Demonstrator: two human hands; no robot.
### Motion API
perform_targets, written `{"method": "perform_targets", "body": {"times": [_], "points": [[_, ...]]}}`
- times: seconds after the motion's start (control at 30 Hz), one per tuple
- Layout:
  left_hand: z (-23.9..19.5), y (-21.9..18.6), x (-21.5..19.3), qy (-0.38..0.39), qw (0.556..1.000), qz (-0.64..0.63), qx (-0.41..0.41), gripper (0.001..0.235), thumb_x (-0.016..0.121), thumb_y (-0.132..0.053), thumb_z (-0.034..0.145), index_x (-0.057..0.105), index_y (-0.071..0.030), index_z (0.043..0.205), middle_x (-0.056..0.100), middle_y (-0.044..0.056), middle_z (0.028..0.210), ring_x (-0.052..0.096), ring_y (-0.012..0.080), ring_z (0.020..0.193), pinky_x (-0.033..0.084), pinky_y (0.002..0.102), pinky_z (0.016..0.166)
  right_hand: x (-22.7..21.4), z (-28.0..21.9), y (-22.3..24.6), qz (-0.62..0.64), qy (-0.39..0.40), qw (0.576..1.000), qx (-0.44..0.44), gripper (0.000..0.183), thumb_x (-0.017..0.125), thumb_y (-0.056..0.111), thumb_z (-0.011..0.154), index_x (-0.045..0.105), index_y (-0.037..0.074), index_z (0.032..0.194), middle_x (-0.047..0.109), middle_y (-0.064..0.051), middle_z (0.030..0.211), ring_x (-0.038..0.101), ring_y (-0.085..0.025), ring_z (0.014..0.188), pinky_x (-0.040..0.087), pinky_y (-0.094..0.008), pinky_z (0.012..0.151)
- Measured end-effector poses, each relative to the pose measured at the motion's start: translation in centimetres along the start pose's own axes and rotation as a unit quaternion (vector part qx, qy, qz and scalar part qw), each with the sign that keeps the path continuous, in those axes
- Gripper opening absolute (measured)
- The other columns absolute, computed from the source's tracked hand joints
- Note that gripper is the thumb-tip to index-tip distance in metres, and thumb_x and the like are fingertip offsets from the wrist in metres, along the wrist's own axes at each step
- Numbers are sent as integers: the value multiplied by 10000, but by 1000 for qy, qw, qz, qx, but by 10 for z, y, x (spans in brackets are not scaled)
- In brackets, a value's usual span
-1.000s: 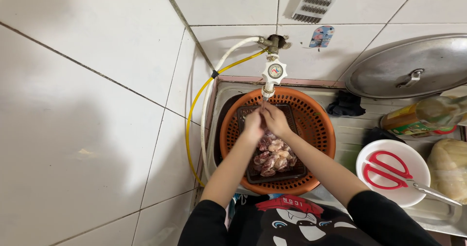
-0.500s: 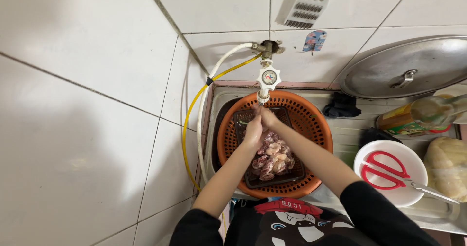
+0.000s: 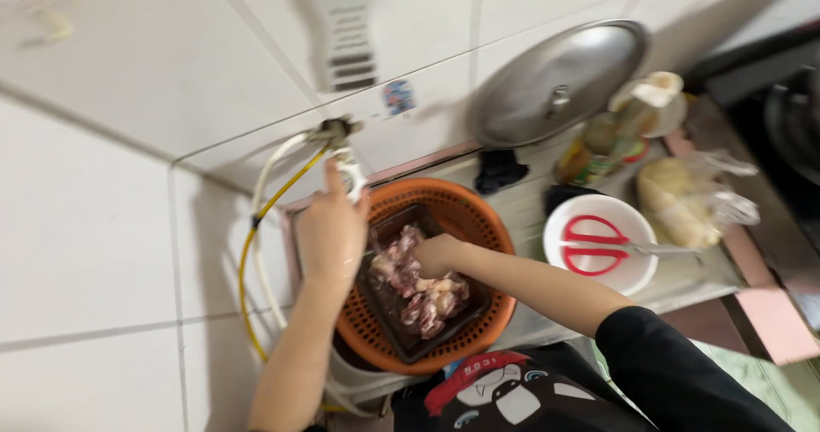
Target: The person washes raw chicken pieces under running water in a basket in the sink, then moves to a round cutting board on the floor where they peel and mince garlic with a knife, then returns to the sink to continue rinsing the chicken pieces.
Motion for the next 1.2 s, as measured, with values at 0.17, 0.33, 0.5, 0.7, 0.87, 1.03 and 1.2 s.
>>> {"method": "perform_targets", "body": {"times": [0.17, 0.33, 0.5, 0.7, 0.87, 1.03, 1.2], "points": [[9, 15, 7, -32, 992, 21, 117, 652, 713, -256, 895, 478, -178, 1499, 667, 174, 902, 688, 353, 787, 541, 493, 746, 14, -42, -26, -3, -27, 999, 25, 355, 657, 320, 896, 728, 34, 1094, 742, -163, 998, 720, -352, 934, 570, -497, 780], [-12, 14, 16, -11, 990, 9, 141, 662, 724, -229, 909, 478, -265, 1522, 655, 183, 940, 667, 378, 843, 542, 485, 737, 36, -60, -23, 11, -149, 989, -6, 336, 672, 259, 868, 692, 37, 1119, 734, -177, 986, 713, -375, 930, 564, -508, 761], [-68, 51, 112, -286, 805, -517, 60, 637, 645, -76, 1075, 341, -11, 1631, 576, 183, 1476, 688, 269, 1170, 604, 392, 947, 62, -88, -30, 57, -189, 980, -37, 484, 602, 145, 897, 594, 138, 1382, 719, -162, 1157, 665, -364, 1126, 495, -536, 986], [-53, 94, 356, -179, 962, 205, 7, 1103, 658, -730, 689, 306, -154, 1562, 689, 14, 1171, 685, 199, 943, 546, 271, 659, 75, -140, -39, -70, -441, 893, -56, 827, 665, 225, 625, 485, 190, 1431, 629, -222, 1334, 549, -393, 1274, 337, -692, 1059], [-56, 66, 340, 36, 992, 22, -119, 892, 616, -476, 892, 272, -218, 1673, 770, 91, 1200, 781, 263, 959, 623, 373, 808, 63, -182, -65, 64, -314, 947, -5, 590, 605, 232, 935, 506, 132, 1508, 651, -193, 1151, 594, -370, 1160, 356, -600, 1161], [-45, 79, 399, -36, 991, 120, -55, 1055, 649, -601, 769, 225, -236, 1664, 724, 87, 1317, 754, 264, 1041, 614, 417, 837, 47, -278, -92, 55, -434, 899, 23, 534, 632, 144, 921, 603, 155, 1454, 676, -138, 1216, 638, -324, 1185, 505, -443, 1038], [-53, 59, 402, 182, 952, -138, -206, 1031, 656, -376, 865, 127, -272, 1744, 698, 218, 1380, 722, 446, 1165, 560, 539, 1068, 108, -430, -156, 162, -585, 784, 128, 403, 788, 93, 728, 756, 138, 1127, 722, -61, 913, 701, -277, 858, 552, -429, 750]]}}
Point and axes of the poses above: each hand's wrist, its own z-axis towards the middle knuckle, its own x-axis out of the palm, y = z × x, the point moved 5 cm from there along z, towards the middle knuckle
